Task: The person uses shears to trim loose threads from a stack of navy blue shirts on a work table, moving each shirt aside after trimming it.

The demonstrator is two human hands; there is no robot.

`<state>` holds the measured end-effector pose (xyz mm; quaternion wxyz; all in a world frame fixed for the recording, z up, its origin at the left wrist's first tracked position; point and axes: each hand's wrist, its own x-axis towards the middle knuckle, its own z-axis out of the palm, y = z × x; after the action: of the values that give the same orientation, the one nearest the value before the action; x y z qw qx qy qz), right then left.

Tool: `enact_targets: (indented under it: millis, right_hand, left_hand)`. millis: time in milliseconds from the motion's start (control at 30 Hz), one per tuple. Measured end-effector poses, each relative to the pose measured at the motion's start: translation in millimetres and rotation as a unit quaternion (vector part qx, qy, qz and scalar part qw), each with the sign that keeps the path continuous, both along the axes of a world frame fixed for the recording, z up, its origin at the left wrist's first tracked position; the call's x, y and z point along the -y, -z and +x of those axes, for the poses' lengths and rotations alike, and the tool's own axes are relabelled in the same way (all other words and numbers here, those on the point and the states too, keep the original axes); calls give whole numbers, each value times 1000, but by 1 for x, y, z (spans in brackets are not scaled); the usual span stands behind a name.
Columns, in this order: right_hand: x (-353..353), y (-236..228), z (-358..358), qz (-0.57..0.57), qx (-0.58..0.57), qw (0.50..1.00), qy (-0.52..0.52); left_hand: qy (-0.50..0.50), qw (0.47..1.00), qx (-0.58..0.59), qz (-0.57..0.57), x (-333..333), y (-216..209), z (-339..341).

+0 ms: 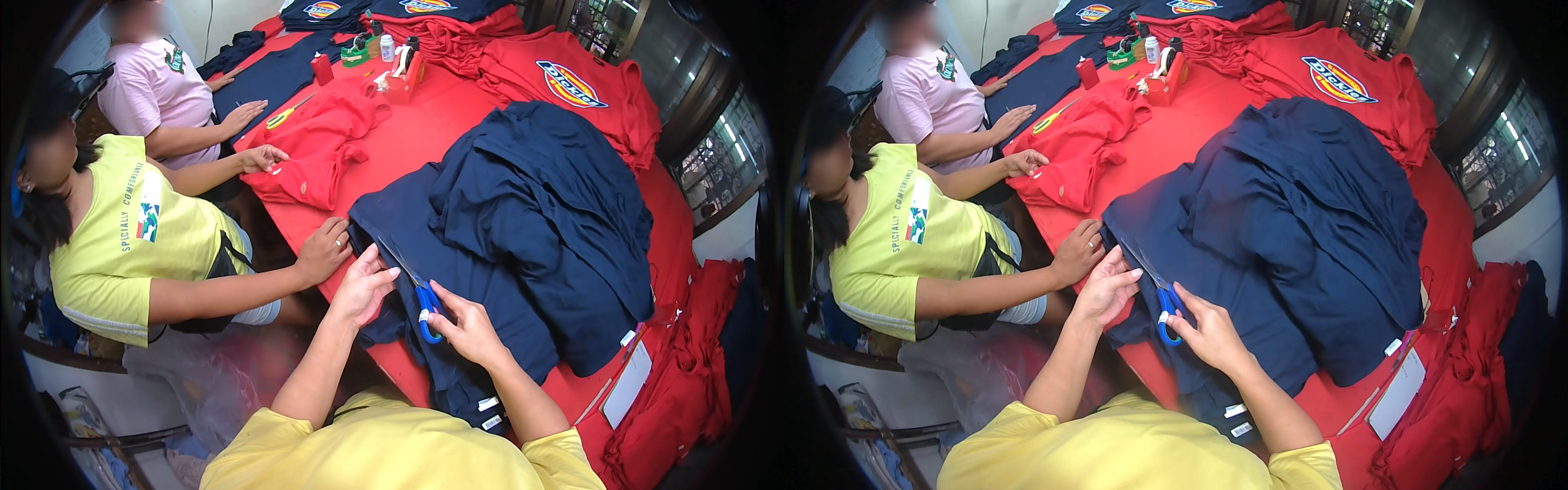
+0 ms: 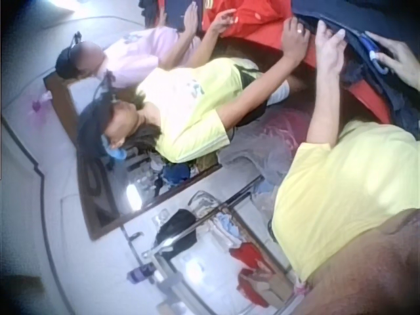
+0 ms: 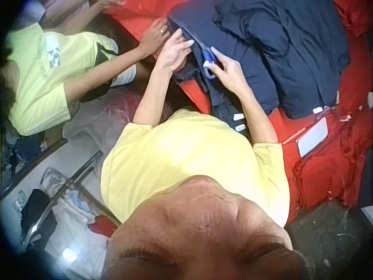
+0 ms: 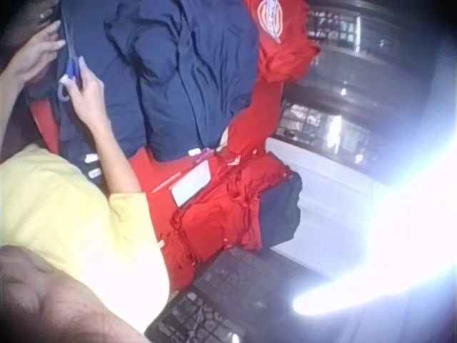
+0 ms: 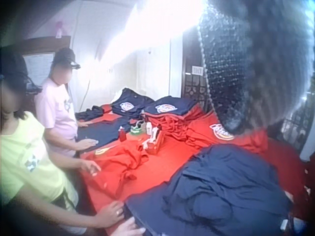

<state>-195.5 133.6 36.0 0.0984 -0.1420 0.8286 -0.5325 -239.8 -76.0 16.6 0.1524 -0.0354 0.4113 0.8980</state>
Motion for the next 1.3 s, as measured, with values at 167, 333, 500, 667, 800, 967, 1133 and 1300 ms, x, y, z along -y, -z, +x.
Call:
enact_targets:
  millis: [167, 333, 500, 667, 800, 967, 1133, 1300]
  right_hand:
    - [1, -5, -15, -30, 128, 991, 13]
    - [6, -4, -18, -56, 159, 985, 28]
    - [12, -7, -33, -43, 106, 993, 13]
    - [12, 4, -41, -92, 141, 985, 23]
    - [12, 1, -41, -71, 137, 988, 17]
    - [18, -4, -48, -40, 35, 999, 2]
    - [16, 3, -60, -95, 130, 987, 4]
    - [16, 6, -58, -103, 129, 986, -2]
  left_hand:
    - [20, 999, 9, -36, 5, -5, -5]
    - [-51, 999, -4, -1, 13, 12, -29]
    - [-35, 997, -43, -53, 13, 5, -35]
    - [-51, 998, -25, -23, 12, -6, -38]
    - [-93, 995, -35, -5, 18, 13, -56]
    - [-58, 996, -51, -37, 16, -10, -50]
    - [-51, 997, -41, -41, 15, -13, -51]
    - [-95, 993, -63, -39, 26, 5, -72]
